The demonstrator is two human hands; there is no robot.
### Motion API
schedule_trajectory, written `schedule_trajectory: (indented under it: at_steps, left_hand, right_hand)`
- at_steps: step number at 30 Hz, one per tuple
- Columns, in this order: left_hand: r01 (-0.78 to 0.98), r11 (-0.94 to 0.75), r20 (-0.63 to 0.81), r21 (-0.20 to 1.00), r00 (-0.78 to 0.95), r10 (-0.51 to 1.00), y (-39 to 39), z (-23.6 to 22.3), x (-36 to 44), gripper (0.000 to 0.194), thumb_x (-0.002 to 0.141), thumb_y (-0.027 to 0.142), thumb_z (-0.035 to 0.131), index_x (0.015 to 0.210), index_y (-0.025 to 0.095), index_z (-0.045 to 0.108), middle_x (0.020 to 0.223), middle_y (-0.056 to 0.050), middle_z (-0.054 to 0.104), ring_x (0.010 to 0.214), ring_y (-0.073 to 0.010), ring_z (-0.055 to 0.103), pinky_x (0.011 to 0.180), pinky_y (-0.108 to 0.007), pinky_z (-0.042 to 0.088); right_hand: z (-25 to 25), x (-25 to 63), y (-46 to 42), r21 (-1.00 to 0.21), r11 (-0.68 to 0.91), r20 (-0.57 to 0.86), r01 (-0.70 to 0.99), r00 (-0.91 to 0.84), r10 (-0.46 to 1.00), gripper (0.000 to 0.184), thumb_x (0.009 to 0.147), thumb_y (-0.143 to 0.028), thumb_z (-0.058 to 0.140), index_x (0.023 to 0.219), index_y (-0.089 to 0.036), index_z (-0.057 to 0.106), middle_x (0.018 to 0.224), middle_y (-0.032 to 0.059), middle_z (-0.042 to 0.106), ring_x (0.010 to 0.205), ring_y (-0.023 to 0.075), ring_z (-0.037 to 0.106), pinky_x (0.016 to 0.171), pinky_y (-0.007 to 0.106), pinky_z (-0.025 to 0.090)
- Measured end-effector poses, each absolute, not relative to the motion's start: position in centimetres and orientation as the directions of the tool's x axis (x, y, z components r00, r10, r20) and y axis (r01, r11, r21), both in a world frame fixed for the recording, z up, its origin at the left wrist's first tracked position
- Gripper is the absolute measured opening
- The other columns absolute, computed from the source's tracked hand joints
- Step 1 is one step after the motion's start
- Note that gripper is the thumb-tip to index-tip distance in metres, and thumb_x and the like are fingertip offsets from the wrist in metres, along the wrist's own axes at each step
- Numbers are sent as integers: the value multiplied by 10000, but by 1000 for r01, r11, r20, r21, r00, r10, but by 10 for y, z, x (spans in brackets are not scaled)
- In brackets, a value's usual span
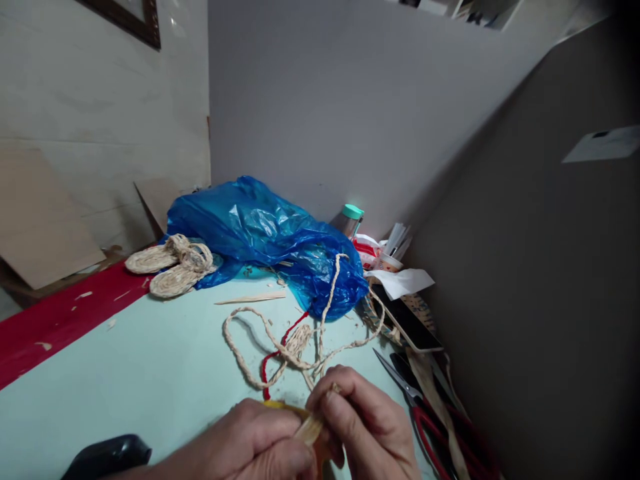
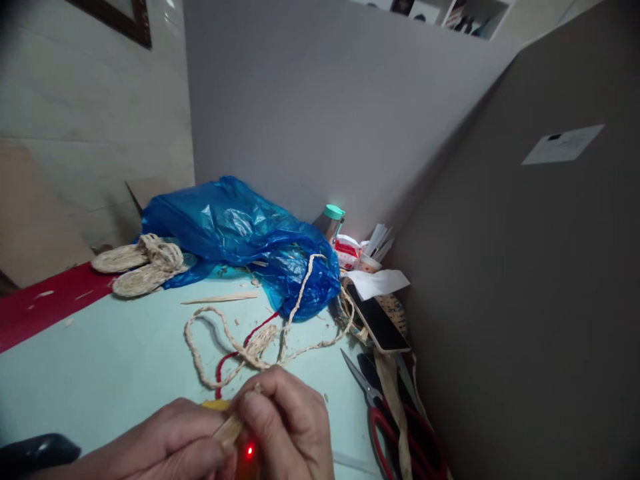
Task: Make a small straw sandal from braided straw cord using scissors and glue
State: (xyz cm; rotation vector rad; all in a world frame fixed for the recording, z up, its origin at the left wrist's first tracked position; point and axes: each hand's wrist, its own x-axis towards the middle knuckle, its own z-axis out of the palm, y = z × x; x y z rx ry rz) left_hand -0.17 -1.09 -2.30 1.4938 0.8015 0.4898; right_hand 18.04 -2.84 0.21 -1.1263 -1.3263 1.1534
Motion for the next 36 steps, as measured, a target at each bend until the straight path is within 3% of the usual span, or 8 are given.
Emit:
schedule_trajectory:
  at_steps: [3, 8, 12, 16, 19, 24, 29, 36]
  left_hand:
    - [175, -31, -95, 984, 663, 743, -10, -24, -5, 366, 891, 576, 500, 888, 259, 684, 677, -22, 561, 726, -196, 503, 631, -254, 439]
    - [146, -167, 20, 975, 694, 720, -9, -22, -10, 308, 827, 550, 612, 907, 268, 705, 857, -35, 660, 829, -203, 520, 782, -256, 435]
    - [190, -49, -90, 980, 657, 748, -2, -7, -7, 370, 883, 551, 520, 828, 220, 677, 747, -23, 602, 712, -167, 498, 657, -235, 431]
    - [224, 115, -241, 968, 687, 686, 11, 3, 0, 392, 950, 500, 420, 845, 173, 608, 509, 63, 412, 450, -95, 326, 428, -211, 269]
    - [252, 91, -244, 963, 688, 683, 19, 6, 1, 355, 970, 436, 396, 883, 162, 603, 502, 66, 432, 412, -85, 315, 410, -212, 238]
    - [259, -89, -128, 962, 713, 689, 19, 7, 1, 347, 948, 382, 470, 713, 162, 600, 535, 52, 394, 475, -89, 323, 440, -213, 231]
    - [119, 161, -196, 980, 736, 647, 17, 5, 1, 390, 952, 450, 445, 781, 151, 628, 463, 86, 271, 444, -96, 203, 446, -239, 180]
    - [233, 218, -305, 948, 864, 401, 28, 17, -12, 378, 930, 437, 510, 806, 136, 703, 405, 49, 408, 354, -71, 258, 380, -225, 161]
  right_hand:
    - [3, 180, -28, -995, 11, 7, -99, 44, 999, 339, 796, -504, 695, 680, -188, 658, 532, -22, 482, 495, 94, 376, 475, 236, 267]
    - [3, 176, -30, -991, 94, 84, -97, 108, 991, 297, 796, -435, 720, 650, -185, 653, 555, -16, 512, 530, 92, 422, 505, 226, 302]
    - [3, 178, -28, -991, 112, 102, -67, 135, 986, 255, 830, -408, 696, 705, -185, 686, 590, -18, 533, 542, 85, 422, 509, 222, 308]
    - [1, 187, -23, -987, 157, 150, -38, 134, 979, 179, 881, -368, 658, 824, -209, 717, 653, -16, 581, 585, 87, 459, 521, 213, 324]
    - [1, 193, -19, -976, 215, 205, -45, 159, 966, 146, 892, -332, 650, 849, -214, 723, 659, -16, 608, 565, 86, 445, 503, 215, 318]
    - [3, 196, -13, -965, 246, 224, -94, 205, 953, 158, 884, -303, 655, 782, -195, 706, 619, -23, 569, 545, 83, 394, 494, 218, 286]
    - [7, 200, -9, -937, 249, 191, -244, 238, 952, 146, 836, -302, 691, 750, -184, 685, 598, -35, 522, 510, 73, 358, 465, 208, 262]
    - [11, 205, -5, -907, 279, 196, -315, 271, 942, 142, 802, -286, 715, 726, -172, 677, 590, -39, 495, 502, 63, 336, 443, 190, 254]
